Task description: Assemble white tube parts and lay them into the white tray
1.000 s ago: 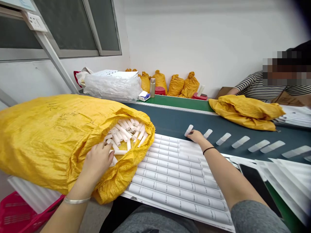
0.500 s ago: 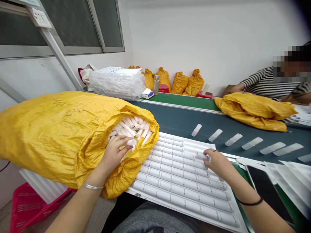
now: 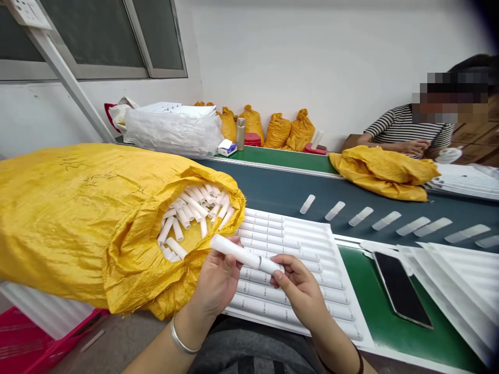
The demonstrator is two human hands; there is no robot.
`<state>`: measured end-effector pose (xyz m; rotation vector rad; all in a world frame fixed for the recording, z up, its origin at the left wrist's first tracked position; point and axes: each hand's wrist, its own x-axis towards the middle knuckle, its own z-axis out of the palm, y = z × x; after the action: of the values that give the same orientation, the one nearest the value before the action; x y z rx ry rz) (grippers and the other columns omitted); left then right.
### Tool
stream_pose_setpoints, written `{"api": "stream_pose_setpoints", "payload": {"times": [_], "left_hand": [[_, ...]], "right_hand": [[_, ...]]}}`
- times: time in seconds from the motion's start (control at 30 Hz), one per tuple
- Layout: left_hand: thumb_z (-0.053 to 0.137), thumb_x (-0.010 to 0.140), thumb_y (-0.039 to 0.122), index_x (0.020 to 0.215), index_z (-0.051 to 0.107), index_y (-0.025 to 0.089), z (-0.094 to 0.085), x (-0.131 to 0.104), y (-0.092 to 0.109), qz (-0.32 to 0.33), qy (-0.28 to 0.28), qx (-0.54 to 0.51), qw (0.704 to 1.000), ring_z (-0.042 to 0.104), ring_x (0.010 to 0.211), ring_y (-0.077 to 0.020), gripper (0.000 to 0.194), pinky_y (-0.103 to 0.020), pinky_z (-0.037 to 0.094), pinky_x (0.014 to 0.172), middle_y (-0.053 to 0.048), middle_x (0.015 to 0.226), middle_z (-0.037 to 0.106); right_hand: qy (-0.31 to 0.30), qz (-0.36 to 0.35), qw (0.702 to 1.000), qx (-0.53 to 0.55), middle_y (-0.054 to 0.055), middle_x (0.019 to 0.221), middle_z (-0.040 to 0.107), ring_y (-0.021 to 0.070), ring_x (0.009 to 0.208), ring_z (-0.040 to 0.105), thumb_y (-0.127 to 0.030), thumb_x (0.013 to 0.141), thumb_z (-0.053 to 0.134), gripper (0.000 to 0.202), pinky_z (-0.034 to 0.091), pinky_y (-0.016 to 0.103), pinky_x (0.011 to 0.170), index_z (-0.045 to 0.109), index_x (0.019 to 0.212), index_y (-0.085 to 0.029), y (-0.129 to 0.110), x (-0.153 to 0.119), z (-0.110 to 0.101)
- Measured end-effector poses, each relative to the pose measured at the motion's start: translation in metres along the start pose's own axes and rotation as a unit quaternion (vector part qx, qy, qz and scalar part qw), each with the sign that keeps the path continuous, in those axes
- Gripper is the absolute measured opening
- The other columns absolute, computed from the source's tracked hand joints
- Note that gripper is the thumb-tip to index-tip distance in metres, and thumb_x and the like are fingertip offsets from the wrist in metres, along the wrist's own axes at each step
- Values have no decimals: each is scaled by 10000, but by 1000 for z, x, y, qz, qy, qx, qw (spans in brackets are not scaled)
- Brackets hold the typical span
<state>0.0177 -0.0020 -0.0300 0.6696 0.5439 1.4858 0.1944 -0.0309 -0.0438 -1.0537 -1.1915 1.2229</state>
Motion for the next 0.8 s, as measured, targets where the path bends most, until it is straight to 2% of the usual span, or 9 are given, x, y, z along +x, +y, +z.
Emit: {"api": "stream_pose_setpoints", "payload": {"times": [0.07, 0.13, 0.23, 0.37, 0.47, 0.53, 0.6, 0.67, 0.8], "left_hand": [[835, 672, 279, 928, 726, 244, 1, 1, 8, -84, 35, -89, 992, 648, 810, -84, 281, -143, 541, 706, 25, 926, 696], [850, 641, 209, 913, 729, 235, -1, 1, 15, -142, 59, -137, 979, 672, 794, -86, 299, -130, 555, 676, 32, 920, 722], [858, 612, 187, 893, 726, 218, -6, -1, 17, -181, 57, -149, 971, 692, 815, -106, 312, -138, 571, 709, 26, 898, 739], [837, 652, 261, 893, 688, 219, -15, -2, 12, -140, 9, -30, 990, 692, 769, -106, 287, -174, 579, 701, 17, 876, 728], [818, 678, 327, 906, 678, 213, -20, 0, 17, -39, -11, 178, 983, 689, 766, -141, 291, -248, 579, 714, -8, 877, 722], [782, 723, 334, 959, 701, 210, -21, 2, 27, 32, -41, 349, 936, 683, 831, -183, 279, -299, 566, 755, -44, 920, 726], [719, 789, 327, 1040, 707, 218, -18, 3, 39, 70, -98, 480, 869, 672, 888, -209, 274, -321, 551, 777, -65, 967, 724], [655, 845, 326, 1108, 688, 230, -13, 3, 49, 79, -163, 544, 820, 668, 905, -209, 282, -321, 545, 785, -65, 999, 718], [601, 888, 300, 1159, 648, 222, -5, 1, 57, 117, -207, 585, 775, 658, 926, -188, 286, -307, 534, 825, -58, 1020, 702]], "right_hand": [[-12, -3, 999, 37, 12, 852, 671, 121, 721, 636, -324, 844, 683, 216, 557, 251, 680, 637, 1038, -243, -3, 4, 1], [-8, -20, 998, 63, 14, 897, 691, 117, 746, 649, -295, 824, 710, 227, 566, 252, 719, 649, 1037, -248, -9, 7, 4], [-18, -56, 995, 79, 19, 893, 708, 128, 754, 667, -281, 814, 721, 229, 578, 262, 724, 668, 1033, -244, -21, 11, 9], [-38, -119, 992, 13, 52, 1007, 714, 167, 840, 683, -260, 852, 671, 244, 587, 300, 743, 660, 1095, -250, -37, 18, 7], [-33, -190, 972, -134, 73, 1118, 680, 212, 1019, 642, -198, 874, 627, 276, 563, 326, 812, 646, 1142, -264, -48, 23, -7], [-54, -248, 939, -231, 76, 1142, 661, 224, 1096, 606, -148, 874, 610, 313, 534, 343, 879, 638, 1161, -269, -55, 26, -18], [-97, -294, 906, -288, 71, 1149, 650, 209, 1101, 602, -109, 875, 591, 349, 512, 337, 923, 624, 1182, -273, -61, 31, -27], [-149, -317, 882, -314, 69, 1131, 650, 192, 1072, 614, -99, 878, 581, 359, 509, 317, 923, 610, 1196, -265, -65, 36, -32], [-174, -319, 873, -326, 72, 1072, 665, 185, 1007, 635, -151, 895, 577, 326, 521, 304, 869, 580, 1207, -244, -63, 43, -31]]}}
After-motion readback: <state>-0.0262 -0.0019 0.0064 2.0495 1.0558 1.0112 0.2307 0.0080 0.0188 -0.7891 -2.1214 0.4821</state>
